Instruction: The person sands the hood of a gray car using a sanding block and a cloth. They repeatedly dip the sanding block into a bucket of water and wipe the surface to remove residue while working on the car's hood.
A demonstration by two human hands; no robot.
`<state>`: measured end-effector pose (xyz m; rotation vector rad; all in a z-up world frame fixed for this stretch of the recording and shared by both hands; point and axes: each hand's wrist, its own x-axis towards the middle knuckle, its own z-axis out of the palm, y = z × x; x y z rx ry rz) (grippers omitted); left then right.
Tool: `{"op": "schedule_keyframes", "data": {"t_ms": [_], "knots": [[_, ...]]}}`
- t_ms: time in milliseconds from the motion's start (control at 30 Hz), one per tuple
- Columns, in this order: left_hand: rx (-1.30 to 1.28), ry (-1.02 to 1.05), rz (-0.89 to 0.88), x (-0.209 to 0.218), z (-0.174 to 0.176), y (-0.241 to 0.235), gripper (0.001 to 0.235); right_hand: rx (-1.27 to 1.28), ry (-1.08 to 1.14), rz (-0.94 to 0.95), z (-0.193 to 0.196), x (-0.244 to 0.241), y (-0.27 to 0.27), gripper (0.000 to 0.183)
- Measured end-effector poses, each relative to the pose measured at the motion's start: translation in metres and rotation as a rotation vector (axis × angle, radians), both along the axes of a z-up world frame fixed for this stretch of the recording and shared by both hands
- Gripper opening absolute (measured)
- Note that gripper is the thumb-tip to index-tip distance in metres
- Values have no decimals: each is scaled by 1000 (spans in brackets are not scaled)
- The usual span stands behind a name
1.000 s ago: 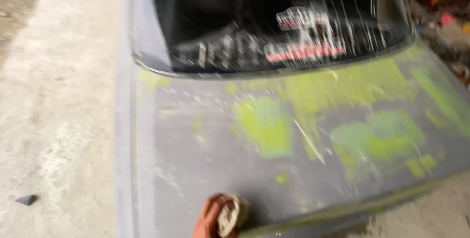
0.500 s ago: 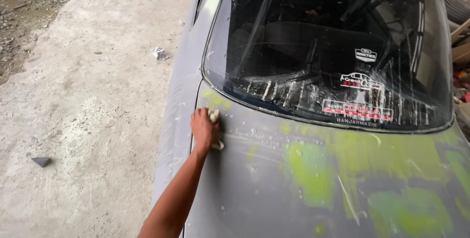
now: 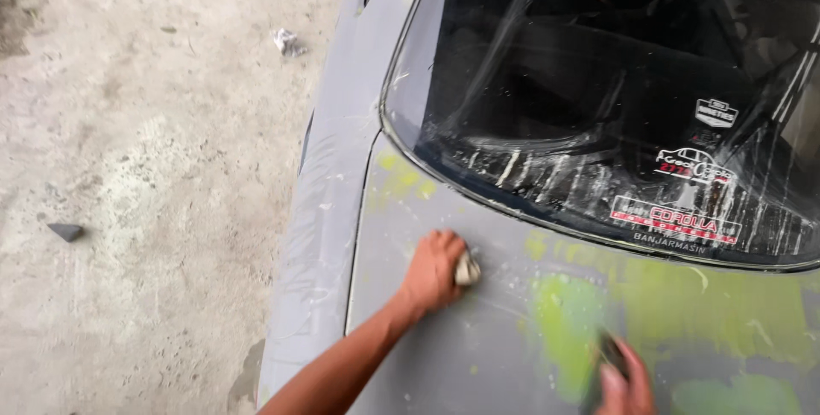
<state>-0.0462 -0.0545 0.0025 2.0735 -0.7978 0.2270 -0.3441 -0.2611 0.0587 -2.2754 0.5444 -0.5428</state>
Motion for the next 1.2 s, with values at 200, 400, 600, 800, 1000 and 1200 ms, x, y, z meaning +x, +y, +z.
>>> {"op": "schedule_keyframes", "data": {"t_ms": [200,400,600,800,1000,1200], "knots": [[-230,216,-270,-56,27,113,24,-302,-50,356,38,254,159,60],[-426,365,-60,-40,17,196,26,-716,134,307,-13,318,226,53],[-482,380,144,-10,-10,220,19,-757,312,-4,-18,320,271,36],[-495,286,165,-3,-22,217,25,-827,347,-81,-26,358,283,38],[-505,284,156,-1,-16,222,21,-801,159,-232,-32,387,286,38],[-497,299,163,2,-15,221,22,-815,208,-166,-33,401,283,35]]}}
